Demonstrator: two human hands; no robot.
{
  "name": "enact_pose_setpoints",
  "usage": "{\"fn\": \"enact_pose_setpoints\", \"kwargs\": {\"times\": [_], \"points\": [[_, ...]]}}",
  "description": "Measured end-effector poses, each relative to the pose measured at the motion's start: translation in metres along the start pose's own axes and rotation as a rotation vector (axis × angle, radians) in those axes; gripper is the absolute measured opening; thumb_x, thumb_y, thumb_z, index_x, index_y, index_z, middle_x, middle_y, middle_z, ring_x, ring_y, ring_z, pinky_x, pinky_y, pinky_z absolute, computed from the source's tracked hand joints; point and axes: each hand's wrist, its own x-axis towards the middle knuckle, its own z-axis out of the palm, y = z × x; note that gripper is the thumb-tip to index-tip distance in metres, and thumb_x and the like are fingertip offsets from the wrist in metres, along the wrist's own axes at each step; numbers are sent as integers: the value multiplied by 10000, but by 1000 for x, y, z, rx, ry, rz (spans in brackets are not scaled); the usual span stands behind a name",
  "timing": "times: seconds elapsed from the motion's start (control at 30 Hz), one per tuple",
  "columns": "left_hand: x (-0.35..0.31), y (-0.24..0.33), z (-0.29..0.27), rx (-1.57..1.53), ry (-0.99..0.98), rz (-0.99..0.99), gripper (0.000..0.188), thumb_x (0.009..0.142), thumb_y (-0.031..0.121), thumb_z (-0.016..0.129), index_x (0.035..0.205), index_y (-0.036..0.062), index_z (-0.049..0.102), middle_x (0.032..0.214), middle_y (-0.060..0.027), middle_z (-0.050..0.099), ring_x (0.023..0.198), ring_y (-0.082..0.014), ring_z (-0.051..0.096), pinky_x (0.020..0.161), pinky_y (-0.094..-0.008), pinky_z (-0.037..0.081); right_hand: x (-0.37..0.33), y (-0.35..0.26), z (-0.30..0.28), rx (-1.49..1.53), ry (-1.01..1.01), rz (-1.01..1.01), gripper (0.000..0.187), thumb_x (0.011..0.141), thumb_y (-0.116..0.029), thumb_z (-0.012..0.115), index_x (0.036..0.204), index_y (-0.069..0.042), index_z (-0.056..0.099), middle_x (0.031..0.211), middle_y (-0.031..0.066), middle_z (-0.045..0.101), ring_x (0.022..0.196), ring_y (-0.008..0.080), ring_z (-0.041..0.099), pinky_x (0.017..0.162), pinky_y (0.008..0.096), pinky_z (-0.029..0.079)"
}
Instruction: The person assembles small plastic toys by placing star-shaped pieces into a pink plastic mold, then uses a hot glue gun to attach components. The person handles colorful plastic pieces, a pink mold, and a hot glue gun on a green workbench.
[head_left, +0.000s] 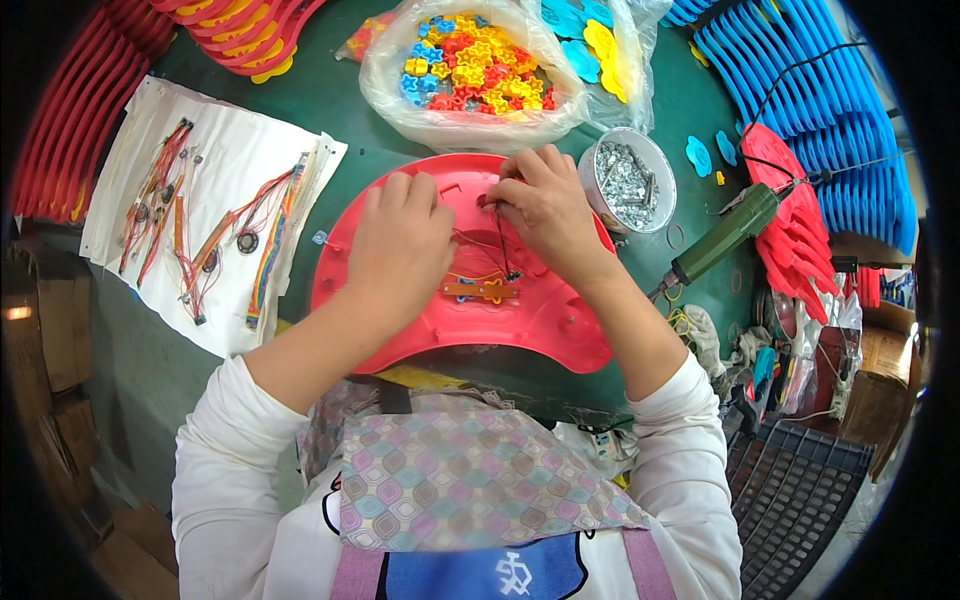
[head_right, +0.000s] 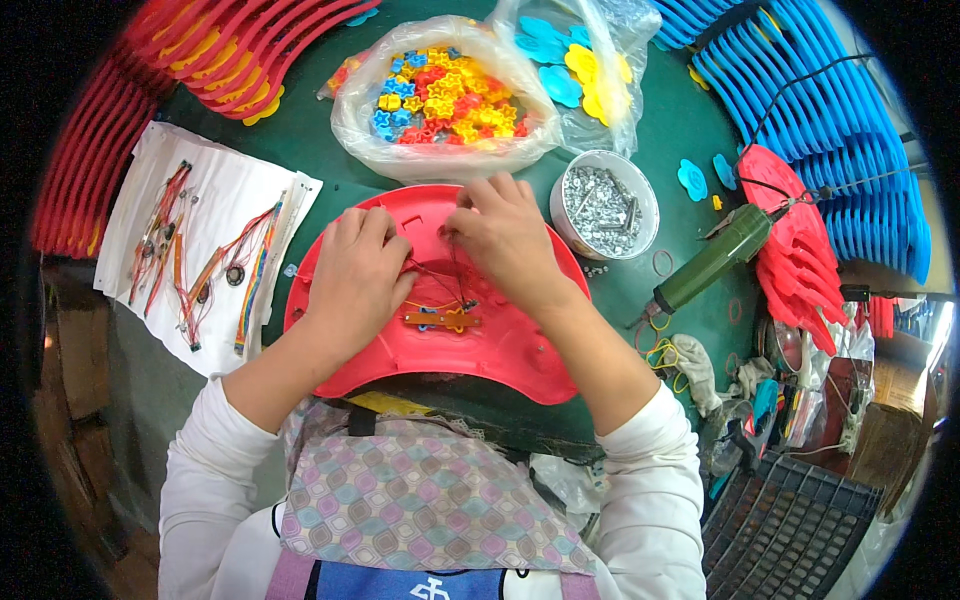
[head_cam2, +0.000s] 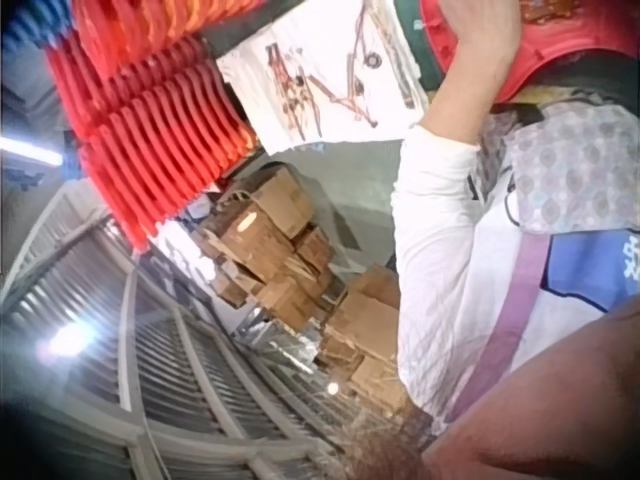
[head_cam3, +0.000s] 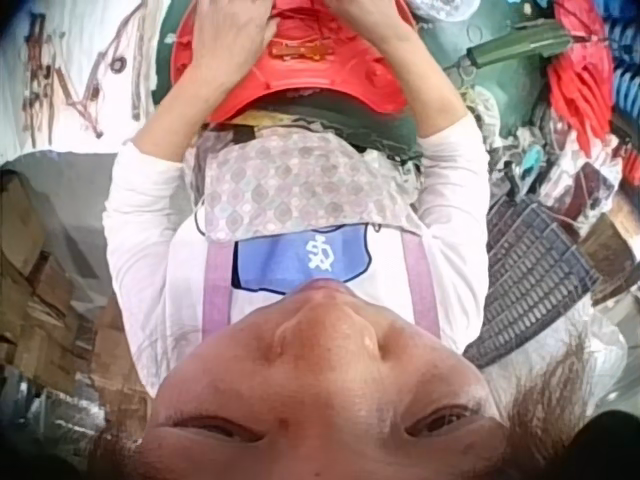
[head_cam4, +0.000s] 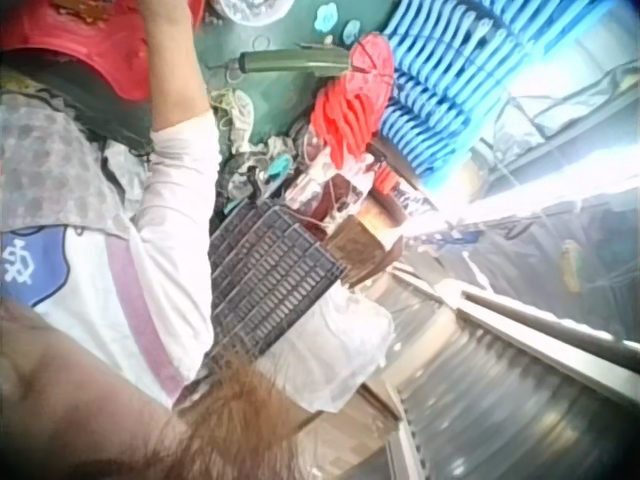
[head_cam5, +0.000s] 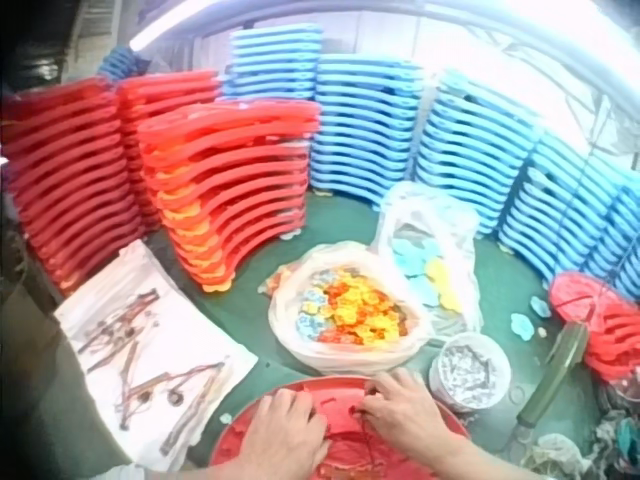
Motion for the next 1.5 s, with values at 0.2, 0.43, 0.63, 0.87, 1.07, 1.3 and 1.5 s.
{"fn": "enact_pose_setpoints", "kwargs": {"times": [0.2,0.43,0.63,0.87,1.07,1.3,1.5], "points": [[20,5,18,-155,63,-6,419,655,144,850,989,29,624,1022,-113,550,1004,-303,528,864,-414,464,8,2,4,-86,-41,-90,96,770,-87,686,856,-116,716,982,48,590,977,253,564,822,390,454],[18,7,26,-166,65,-2,415,684,120,825,1036,77,610,1046,-104,540,1012,-309,518,870,-430,453,-6,8,-12,280,-112,171,134,816,-12,705,948,-34,696,962,96,601,895,312,638,763,397,532],[18,11,28,-99,17,37,396,722,127,797,1086,106,642,1066,-88,531,1029,-306,507,861,-438,442,-29,-11,-27,248,11,266,135,811,-35,724,942,-60,705,953,106,658,861,286,641,740,397,534],[20,12,26,-93,32,60,392,707,125,787,1071,83,645,1039,-94,527,1028,-305,514,856,-438,447,-42,-3,-27,-30,-33,113,89,793,-97,738,874,-89,702,902,32,556,890,235,557,779,366,499],[4,-3,-24,-223,-16,13,528,769,144,786,1251,55,590,1208,-157,553,1178,-359,499,1024,-460,414,-38,2,-17,-69,-90,-34,68,803,-132,722,829,-85,680,873,69,540,853,253,544,767,400,485],[-76,-54,-52,-514,-85,-615,437,917,40,628,1336,-17,518,1122,-133,601,1018,-222,593,911,-332,476,-42,15,-49,302,-26,266,158,894,-172,709,968,-32,722,885,107,611,875,268,612,763,379,500],[-88,-52,-49,-942,57,-606,334,1046,109,470,1317,-77,531,1196,-139,646,1091,-169,609,963,-307,470,-34,163,-71,136,676,831,337,898,-202,654,1153,17,681,1016,189,727,941,297,706,830,386,545]]}}
